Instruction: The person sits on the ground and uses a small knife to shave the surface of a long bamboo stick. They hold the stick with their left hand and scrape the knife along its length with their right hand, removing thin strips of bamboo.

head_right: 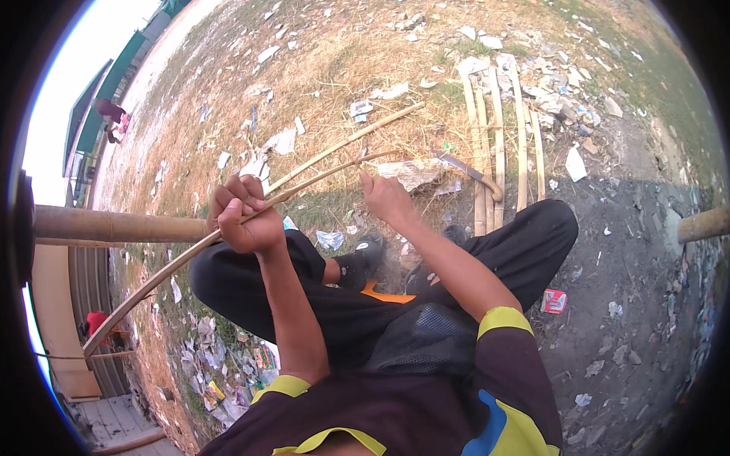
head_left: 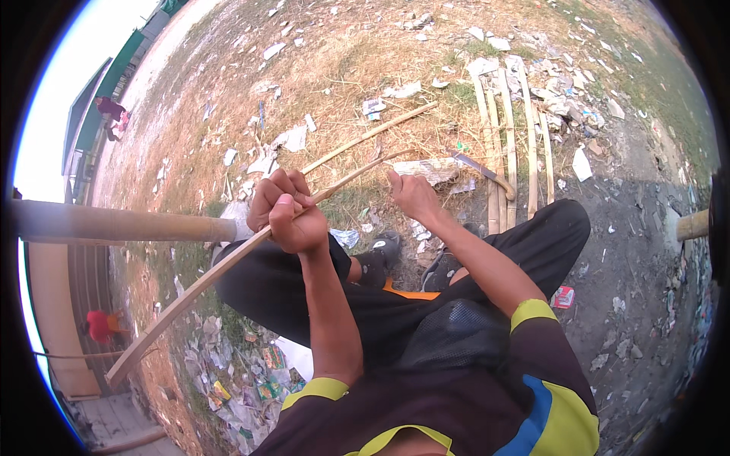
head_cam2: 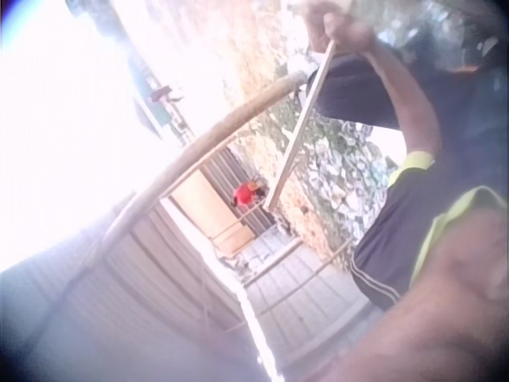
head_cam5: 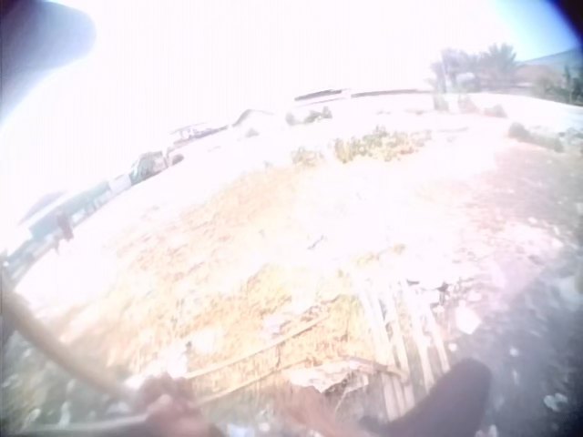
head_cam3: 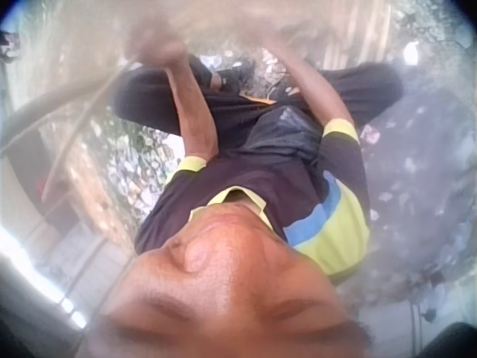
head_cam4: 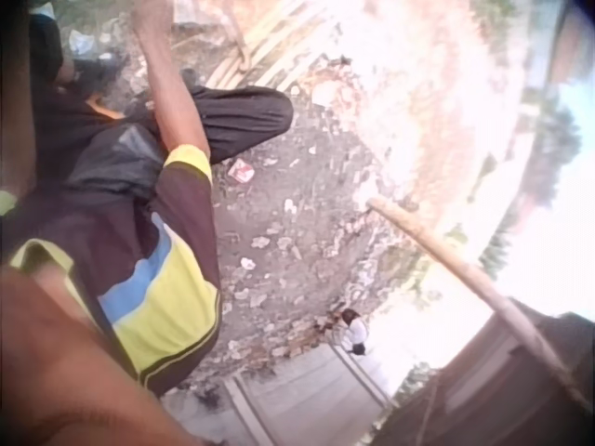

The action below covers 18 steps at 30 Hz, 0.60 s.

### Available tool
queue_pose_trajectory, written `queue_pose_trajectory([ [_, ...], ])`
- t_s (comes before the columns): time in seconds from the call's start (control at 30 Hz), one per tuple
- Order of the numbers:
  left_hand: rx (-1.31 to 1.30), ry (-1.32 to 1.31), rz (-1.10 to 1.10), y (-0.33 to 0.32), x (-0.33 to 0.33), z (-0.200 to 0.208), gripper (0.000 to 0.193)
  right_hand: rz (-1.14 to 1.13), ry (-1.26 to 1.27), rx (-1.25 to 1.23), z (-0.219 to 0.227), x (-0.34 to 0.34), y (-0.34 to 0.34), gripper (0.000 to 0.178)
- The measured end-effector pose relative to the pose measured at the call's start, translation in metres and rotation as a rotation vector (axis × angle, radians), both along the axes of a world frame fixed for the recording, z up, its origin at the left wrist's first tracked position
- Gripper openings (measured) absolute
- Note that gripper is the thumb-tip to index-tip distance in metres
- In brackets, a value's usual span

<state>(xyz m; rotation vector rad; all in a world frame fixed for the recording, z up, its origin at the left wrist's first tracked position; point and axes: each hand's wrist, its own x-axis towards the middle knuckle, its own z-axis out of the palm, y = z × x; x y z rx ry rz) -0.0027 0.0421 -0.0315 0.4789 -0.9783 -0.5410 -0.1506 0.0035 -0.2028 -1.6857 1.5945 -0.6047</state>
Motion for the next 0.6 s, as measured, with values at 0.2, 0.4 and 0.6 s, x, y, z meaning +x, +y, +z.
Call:
queue_pose_trajectory([
  [0.2, -0.014, -0.015, -0.025, 0.0, 0.003, -0.006, 0.019, 0.009, -0.022, -0.046, -0.025, 0.002, -0.01, 0.066],
  [0.4, -0.034, 0.008, -0.019, -0.001, 0.002, -0.003, 0.019, -0.22, 0.35, 0.287, -0.12, -0.074, -0.018, 0.06],
  [0.6, -0.013, -0.071, -0.149, 0.001, 0.011, -0.005, 0.022, -0.199, 0.031, 0.081, -0.024, -0.051, -0.026, 0.069],
])
